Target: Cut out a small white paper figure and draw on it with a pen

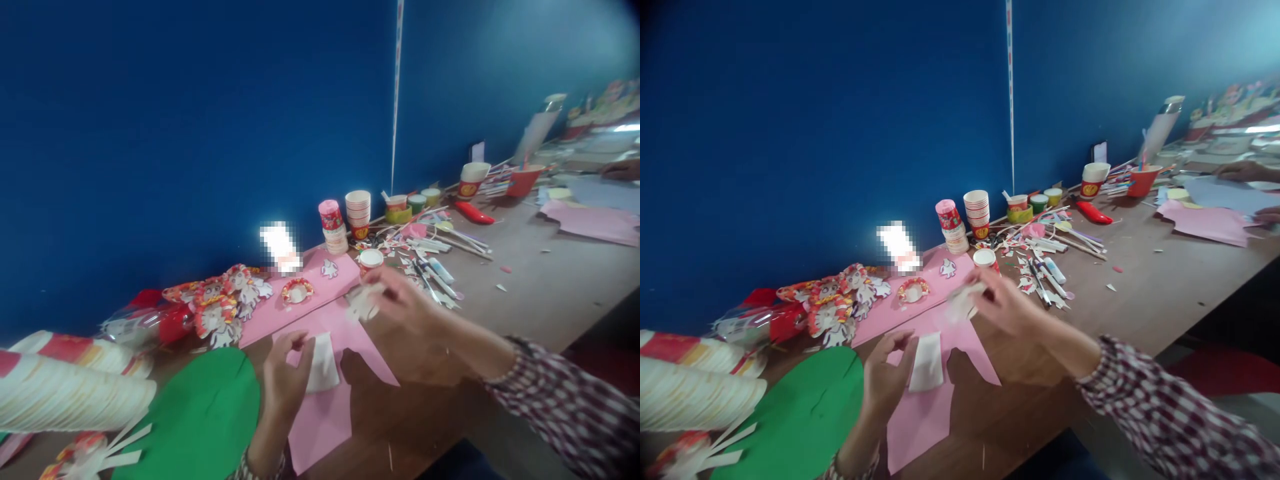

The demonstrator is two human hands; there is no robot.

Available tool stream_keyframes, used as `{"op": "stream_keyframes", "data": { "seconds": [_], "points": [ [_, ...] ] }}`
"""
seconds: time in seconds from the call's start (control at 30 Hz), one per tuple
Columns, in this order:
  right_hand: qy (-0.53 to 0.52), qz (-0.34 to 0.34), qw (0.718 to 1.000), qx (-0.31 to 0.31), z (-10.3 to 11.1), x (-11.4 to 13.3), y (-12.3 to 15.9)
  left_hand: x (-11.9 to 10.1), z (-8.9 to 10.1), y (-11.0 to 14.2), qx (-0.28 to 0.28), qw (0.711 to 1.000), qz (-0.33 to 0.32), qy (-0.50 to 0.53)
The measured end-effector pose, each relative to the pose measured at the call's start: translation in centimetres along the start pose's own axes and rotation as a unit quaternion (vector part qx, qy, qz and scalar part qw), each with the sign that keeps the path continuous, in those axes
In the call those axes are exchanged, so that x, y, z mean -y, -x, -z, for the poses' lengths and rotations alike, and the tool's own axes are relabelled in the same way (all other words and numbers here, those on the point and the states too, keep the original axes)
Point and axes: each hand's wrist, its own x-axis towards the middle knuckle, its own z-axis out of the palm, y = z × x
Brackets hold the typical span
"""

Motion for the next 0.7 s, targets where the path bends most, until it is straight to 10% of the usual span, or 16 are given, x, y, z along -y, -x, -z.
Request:
{"op": "stream_keyframes", "data": {
  "seconds": [0.13, 0.23, 0.4, 0.7],
  "points": [
    [0.158, -0.099, 0.971, -0.146, 6.4, -4.1, -3.2, 0.2, 0.7, -0.6, 0.003, 0.98, 0.035, -0.194],
    [0.33, -0.127, 0.935, -0.035, 8.3, -7.5, -6.1, -0.1, 0.8, -0.5, 0.078, 0.959, 0.058, -0.265],
    [0.392, -0.134, 0.91, -0.005, 8.5, -10.6, -10.8, -0.8, 0.6, 0.2, 0.172, 0.932, 0.064, -0.313],
    [0.502, -0.084, 0.857, 0.083, 7.3, -13.5, -15.2, -1.0, 0.4, 0.5, 0.17, 0.93, 0.048, -0.324]
  ]
}}
